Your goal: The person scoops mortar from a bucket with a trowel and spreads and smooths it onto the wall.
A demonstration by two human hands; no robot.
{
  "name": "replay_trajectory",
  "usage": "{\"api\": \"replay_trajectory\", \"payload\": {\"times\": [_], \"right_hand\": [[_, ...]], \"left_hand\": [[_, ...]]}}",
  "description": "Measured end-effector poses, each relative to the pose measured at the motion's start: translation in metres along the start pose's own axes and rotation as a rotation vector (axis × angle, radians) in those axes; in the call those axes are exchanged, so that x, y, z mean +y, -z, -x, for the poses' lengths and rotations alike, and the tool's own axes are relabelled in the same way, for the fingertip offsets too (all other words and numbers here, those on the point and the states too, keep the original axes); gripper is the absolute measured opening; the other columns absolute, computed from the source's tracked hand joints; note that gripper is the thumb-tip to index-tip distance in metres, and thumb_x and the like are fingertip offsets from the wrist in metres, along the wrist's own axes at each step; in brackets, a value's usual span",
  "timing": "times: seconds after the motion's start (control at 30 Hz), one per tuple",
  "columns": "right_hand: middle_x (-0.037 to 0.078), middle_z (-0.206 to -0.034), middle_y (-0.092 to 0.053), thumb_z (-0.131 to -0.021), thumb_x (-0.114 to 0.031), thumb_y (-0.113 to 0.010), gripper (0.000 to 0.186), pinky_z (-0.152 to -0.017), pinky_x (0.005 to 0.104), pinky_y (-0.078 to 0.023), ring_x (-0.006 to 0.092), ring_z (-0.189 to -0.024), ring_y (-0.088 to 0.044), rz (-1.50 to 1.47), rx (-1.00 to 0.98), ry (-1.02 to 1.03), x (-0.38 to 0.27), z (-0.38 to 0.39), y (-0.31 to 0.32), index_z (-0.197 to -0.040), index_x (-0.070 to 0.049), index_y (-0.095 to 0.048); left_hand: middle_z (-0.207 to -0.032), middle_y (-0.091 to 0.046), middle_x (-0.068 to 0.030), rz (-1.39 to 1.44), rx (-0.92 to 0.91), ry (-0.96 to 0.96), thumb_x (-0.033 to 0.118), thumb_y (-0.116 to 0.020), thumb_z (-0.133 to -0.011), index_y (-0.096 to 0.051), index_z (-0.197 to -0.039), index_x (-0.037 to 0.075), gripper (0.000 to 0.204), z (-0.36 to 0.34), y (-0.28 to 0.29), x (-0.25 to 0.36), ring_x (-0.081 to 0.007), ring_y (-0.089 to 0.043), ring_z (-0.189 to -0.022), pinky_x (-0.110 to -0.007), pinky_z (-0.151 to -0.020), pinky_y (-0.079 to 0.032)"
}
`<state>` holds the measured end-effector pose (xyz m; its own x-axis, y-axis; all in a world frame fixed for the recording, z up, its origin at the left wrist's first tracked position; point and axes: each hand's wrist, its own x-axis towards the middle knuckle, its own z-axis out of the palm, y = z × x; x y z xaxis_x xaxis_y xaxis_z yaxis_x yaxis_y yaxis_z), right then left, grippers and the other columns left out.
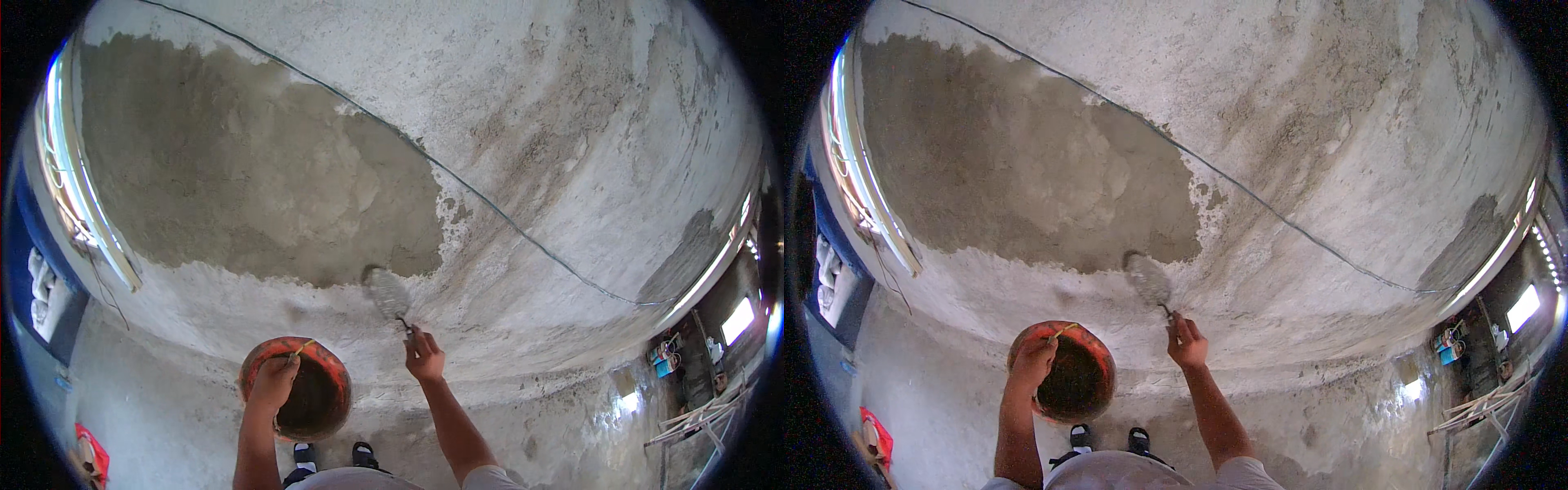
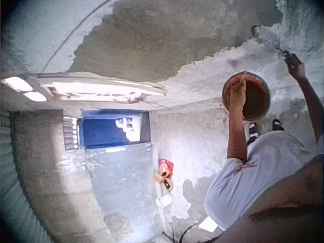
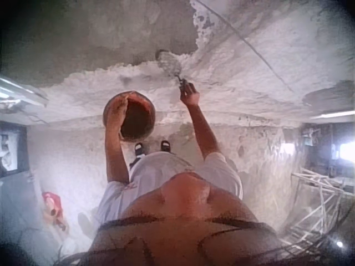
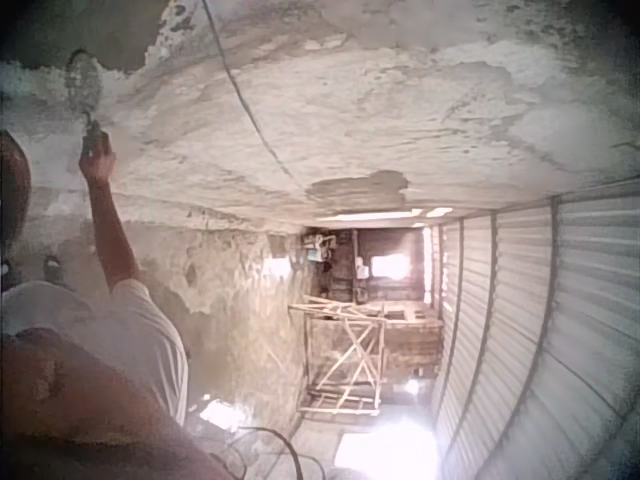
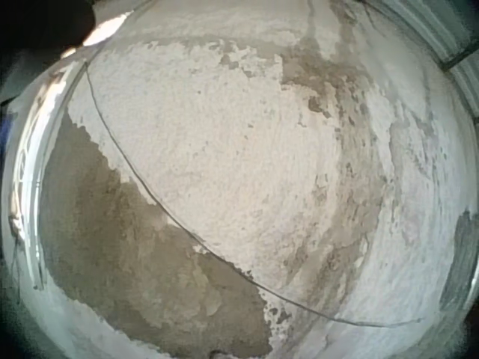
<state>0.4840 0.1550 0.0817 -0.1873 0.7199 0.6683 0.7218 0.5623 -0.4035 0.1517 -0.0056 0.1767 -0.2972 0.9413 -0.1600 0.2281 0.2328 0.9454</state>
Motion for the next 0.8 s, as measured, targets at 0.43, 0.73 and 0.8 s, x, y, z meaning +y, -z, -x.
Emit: {"api": "replay_trajectory", "payload": {"times": [0.43, 0.73, 0.8], "right_hand": [[0.009, -0.094, -0.069, -0.085, -0.012, -0.075, 0.049, -0.058, 0.0386, -0.056, 0.0291, -0.074, -0.070, -0.022, 0.167, -0.017, 0.015, 0.020, -0.025, -0.132, -0.013, -0.059], [0.010, -0.094, -0.068, -0.085, -0.007, -0.073, 0.046, -0.057, 0.0407, -0.056, 0.0307, -0.073, -0.068, 0.022, 0.295, -0.036, -0.004, -0.037, -0.013, -0.129, -0.012, -0.061], [0.010, -0.096, -0.068, -0.088, -0.010, -0.070, 0.044, -0.058, 0.0416, -0.056, 0.0320, -0.075, -0.069, 0.046, 0.241, -0.060, 0.003, -0.027, -0.019, -0.130, -0.013, -0.061]], "left_hand": [[-0.060, -0.051, -0.0001, 0.009, -0.038, 0.051, 0.042, -0.054, -0.102, -0.059, -0.070, 0.004, 0.050, 0.000, -0.005, -0.002, -0.0133, -0.051, -0.058, -0.034, -0.058, -0.039], [-0.061, -0.052, -0.0034, -0.068, -0.026, 0.100, 0.042, -0.053, -0.102, -0.058, -0.072, 0.002, 0.050, 0.009, -0.001, 0.010, -0.0154, -0.053, -0.062, -0.036, -0.061, -0.040], [-0.061, -0.051, -0.0036, -0.051, -0.015, 0.086, 0.042, -0.053, -0.102, -0.058, -0.072, 0.002, 0.050, 0.008, 0.000, 0.006, -0.0156, -0.053, -0.062, -0.037, -0.061, -0.040]]}}
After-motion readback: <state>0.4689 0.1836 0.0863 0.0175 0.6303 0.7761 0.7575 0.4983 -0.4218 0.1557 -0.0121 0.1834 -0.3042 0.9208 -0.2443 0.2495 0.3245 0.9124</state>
